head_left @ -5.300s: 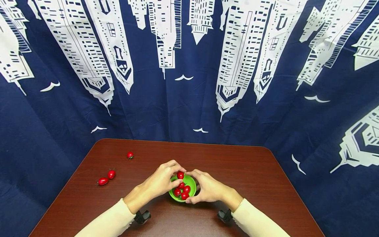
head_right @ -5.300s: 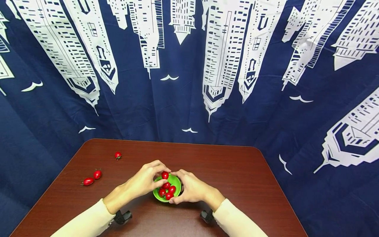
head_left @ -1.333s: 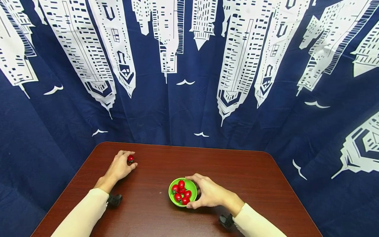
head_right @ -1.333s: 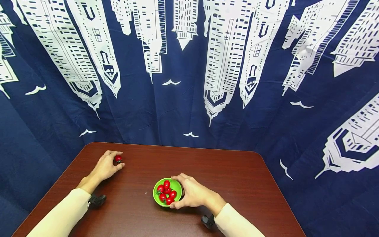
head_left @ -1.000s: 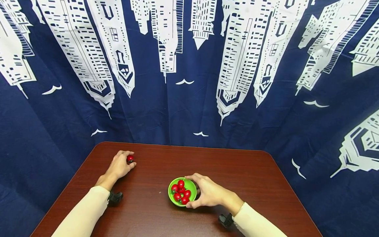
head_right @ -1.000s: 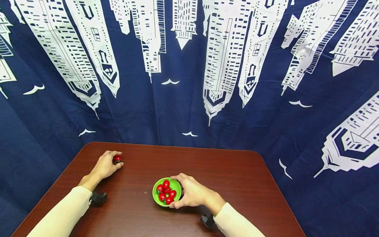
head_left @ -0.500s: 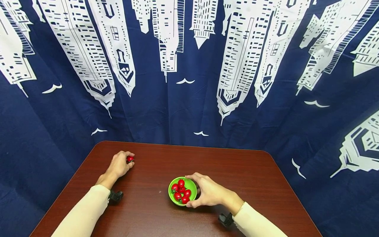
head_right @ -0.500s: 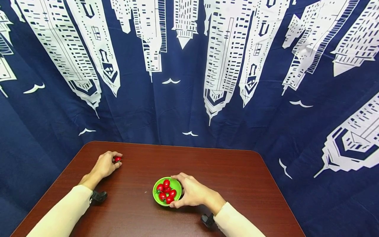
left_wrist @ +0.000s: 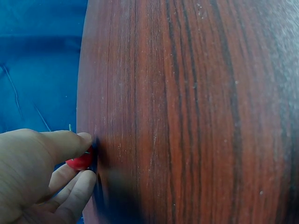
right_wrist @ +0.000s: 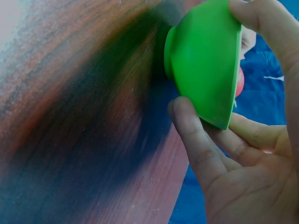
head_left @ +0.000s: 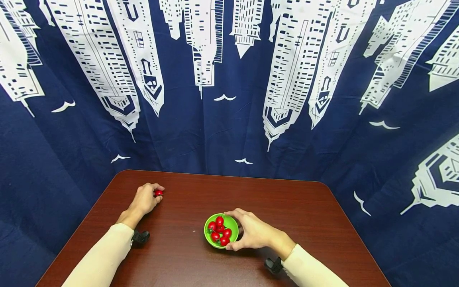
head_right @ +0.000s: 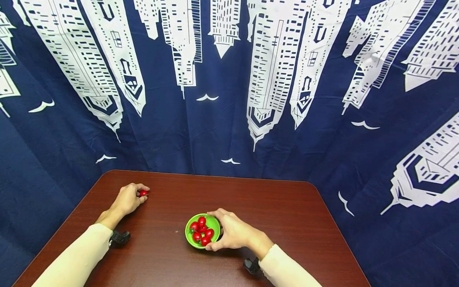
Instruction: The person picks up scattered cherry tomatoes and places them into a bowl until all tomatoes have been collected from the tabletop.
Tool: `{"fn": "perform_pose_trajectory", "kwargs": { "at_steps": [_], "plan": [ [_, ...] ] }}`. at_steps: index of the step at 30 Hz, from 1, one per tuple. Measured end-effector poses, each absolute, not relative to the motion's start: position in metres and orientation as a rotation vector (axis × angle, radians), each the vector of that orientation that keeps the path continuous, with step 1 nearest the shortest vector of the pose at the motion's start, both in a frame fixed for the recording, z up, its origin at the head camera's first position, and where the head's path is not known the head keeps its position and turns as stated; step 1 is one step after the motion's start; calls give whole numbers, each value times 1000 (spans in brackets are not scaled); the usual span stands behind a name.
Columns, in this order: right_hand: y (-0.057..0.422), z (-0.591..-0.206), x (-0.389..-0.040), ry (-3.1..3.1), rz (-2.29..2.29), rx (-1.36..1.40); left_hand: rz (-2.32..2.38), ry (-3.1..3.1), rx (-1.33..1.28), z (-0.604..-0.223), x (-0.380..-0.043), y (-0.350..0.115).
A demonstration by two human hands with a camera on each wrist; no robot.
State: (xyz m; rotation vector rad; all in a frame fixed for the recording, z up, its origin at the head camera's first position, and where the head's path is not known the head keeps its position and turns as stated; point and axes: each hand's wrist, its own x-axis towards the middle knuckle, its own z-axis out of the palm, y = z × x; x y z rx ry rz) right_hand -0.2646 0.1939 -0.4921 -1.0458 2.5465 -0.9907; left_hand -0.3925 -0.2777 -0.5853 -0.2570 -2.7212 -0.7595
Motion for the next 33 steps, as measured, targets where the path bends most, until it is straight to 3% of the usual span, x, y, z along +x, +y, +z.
{"fn": "perform_pose_trajectory", "kwargs": {
  "at_steps": [10,27,33],
  "plan": [
    [194,-493,-266,2557,-987,-1049,-844,-2690,-273,-555,-367,-261],
    [194,-496,-265,2548,-1002,-1044,-777,-2655,-338,-574,-371,-261],
    [194,-495,-265,2543,-1007,-1035,-804,-2615,-407,-545,-347,-242]
  ]
}}
